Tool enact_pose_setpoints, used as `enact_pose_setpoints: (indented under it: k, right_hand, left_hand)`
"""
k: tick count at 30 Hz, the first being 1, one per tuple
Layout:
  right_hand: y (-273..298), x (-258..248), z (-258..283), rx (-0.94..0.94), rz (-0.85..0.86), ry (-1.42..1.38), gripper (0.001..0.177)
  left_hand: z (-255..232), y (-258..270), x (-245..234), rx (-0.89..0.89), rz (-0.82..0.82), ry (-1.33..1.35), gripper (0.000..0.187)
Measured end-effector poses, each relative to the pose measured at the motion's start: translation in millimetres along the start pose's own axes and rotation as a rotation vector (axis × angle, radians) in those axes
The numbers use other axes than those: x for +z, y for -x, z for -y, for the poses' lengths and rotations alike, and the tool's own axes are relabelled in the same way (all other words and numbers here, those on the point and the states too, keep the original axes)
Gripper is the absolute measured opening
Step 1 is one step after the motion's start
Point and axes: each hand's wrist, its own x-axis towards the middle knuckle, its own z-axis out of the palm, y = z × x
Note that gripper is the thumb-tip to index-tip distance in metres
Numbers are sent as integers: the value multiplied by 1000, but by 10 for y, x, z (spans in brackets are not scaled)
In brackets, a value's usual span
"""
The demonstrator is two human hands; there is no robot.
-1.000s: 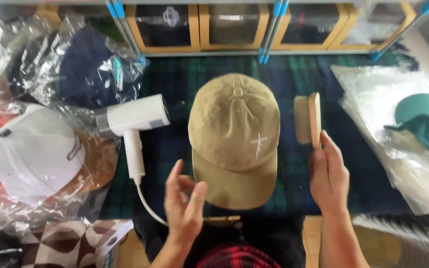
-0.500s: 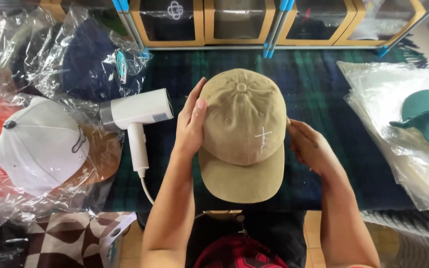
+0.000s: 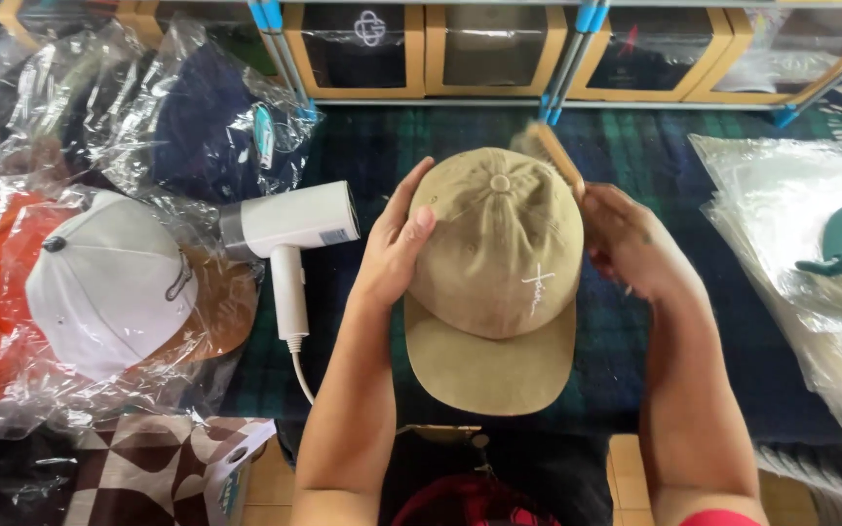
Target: Using a wooden brush to clean the exterior and interior of a beige baseball cap.
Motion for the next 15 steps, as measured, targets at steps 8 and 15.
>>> enact_pose_setpoints:
  k: [8, 15]
  right_hand:
    - [99, -196, -278, -199, -182, 300, 29]
    - [548, 384, 97, -786, -540, -5, 42]
  left_hand:
    - [92, 5, -49, 57, -83, -90, 61]
    - [-828, 248, 433, 409, -106, -80, 54]
